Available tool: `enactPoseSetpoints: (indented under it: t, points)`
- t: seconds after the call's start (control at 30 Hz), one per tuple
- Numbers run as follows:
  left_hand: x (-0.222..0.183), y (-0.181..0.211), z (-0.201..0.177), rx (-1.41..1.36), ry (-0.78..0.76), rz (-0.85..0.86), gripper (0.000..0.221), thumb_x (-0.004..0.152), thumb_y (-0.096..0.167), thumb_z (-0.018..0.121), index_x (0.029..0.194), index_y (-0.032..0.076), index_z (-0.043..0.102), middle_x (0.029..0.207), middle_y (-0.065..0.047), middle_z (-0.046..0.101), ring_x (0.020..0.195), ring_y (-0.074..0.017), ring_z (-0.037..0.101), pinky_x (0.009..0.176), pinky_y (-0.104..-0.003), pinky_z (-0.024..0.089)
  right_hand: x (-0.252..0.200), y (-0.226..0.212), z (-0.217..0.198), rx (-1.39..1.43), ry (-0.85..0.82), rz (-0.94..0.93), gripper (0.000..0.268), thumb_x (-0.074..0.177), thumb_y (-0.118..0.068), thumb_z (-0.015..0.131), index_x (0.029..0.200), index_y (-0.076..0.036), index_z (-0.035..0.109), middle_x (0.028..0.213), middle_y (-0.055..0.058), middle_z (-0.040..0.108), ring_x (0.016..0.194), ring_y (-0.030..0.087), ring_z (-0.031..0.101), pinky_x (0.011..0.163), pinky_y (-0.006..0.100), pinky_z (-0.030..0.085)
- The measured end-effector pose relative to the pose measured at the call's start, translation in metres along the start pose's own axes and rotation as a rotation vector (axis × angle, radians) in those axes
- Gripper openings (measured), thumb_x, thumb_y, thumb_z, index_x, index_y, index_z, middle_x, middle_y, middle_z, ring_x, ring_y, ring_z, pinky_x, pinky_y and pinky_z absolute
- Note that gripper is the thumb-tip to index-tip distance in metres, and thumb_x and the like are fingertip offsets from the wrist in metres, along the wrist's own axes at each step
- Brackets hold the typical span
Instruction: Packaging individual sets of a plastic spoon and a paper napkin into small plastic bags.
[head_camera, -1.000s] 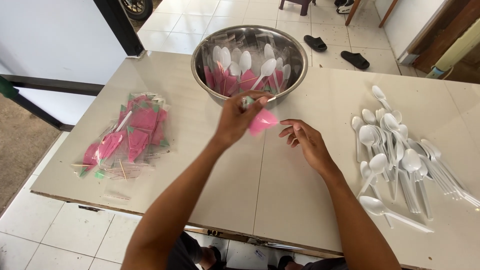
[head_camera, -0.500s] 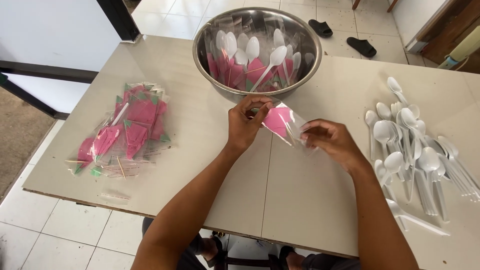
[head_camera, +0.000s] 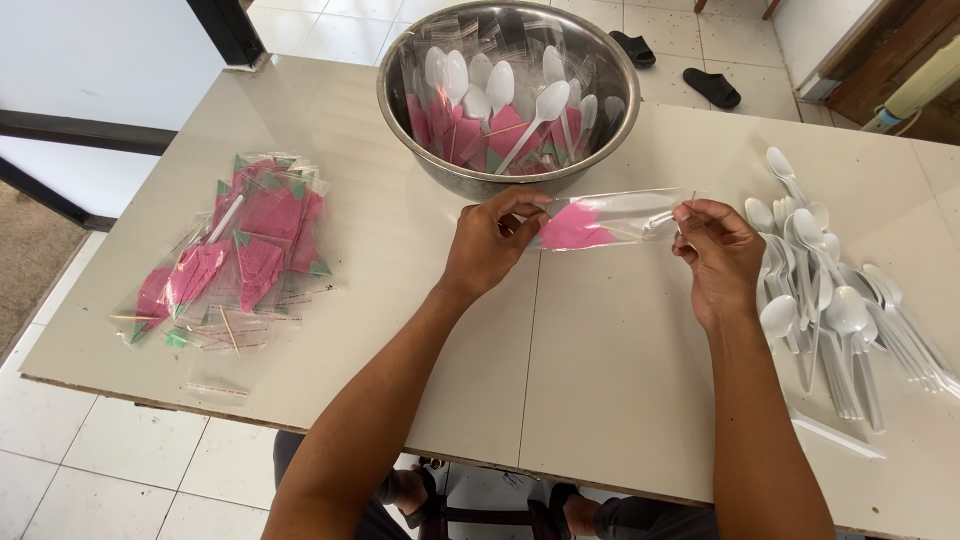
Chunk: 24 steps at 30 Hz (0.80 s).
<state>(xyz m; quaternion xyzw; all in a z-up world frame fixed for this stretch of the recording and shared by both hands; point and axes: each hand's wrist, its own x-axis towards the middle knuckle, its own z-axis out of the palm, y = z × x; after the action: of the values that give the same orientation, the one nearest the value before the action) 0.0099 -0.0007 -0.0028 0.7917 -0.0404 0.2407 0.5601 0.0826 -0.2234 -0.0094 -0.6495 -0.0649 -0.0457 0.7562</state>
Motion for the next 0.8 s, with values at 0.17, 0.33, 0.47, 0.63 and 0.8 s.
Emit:
enactPoseSetpoints:
  t: [0.17,0.33,0.47,0.63,0.8]
  points:
    - [-0.001,0.012,-0.009,-0.094,-0.262,-0.082,0.018,0.079,0.014,0.054,0.096,0.012,0.060,0.079,-0.011,0.064,0.062,-0.0181,0.056,0.059,-0.031,0.047,0.000,0.000,-0.001,0.033,-0.136,0.046,0.017,0.077,-0.011,0.064,0.093,-0.008,0.059,0.074,0.003,0.054,0.060,0.009,0.053,0.058,0.019,0.047]
    - [-0.004,0.019,-0.011,-0.208,-0.446,-0.155,0.024,0.085,0.028,0.047,0.097,0.013,0.061,0.080,-0.010,0.065,0.070,-0.0186,0.056,0.067,-0.032,0.045,-0.009,0.009,0.008,-0.032,-0.358,0.089,0.017,0.074,-0.005,0.063,0.091,-0.001,0.059,0.073,0.009,0.057,0.059,0.014,0.056,0.055,0.024,0.048]
    - [-0.006,0.035,-0.012,-0.279,-0.609,-0.200,0.021,0.080,0.024,0.053,0.091,0.008,0.062,0.066,-0.006,0.058,0.058,-0.0118,0.046,0.056,-0.024,0.040,-0.023,0.008,0.029,-0.103,-0.494,0.056,0.013,0.073,-0.005,0.064,0.084,0.002,0.060,0.065,0.009,0.055,0.055,0.011,0.050,0.048,0.020,0.041]
    - [-0.008,0.026,-0.006,-0.260,-0.631,-0.279,0.012,0.072,0.007,0.057,0.081,0.005,0.064,0.062,-0.007,0.058,0.047,-0.0115,0.050,0.047,-0.021,0.044,-0.032,0.002,0.040,-0.121,-0.558,0.076,0.009,0.079,-0.006,0.059,0.081,0.003,0.061,0.063,0.011,0.054,0.052,0.013,0.047,0.046,0.022,0.038]
    - [-0.006,0.006,-0.001,-0.225,-0.508,-0.277,0.011,0.070,0.007,0.062,0.080,0.004,0.065,0.062,-0.009,0.059,0.048,-0.0100,0.052,0.045,-0.020,0.043,-0.030,-0.006,0.038,-0.193,-0.462,0.003,0.020,0.086,-0.019,0.052,0.090,-0.001,0.059,0.068,0.010,0.055,0.055,0.012,0.048,0.050,0.022,0.038]
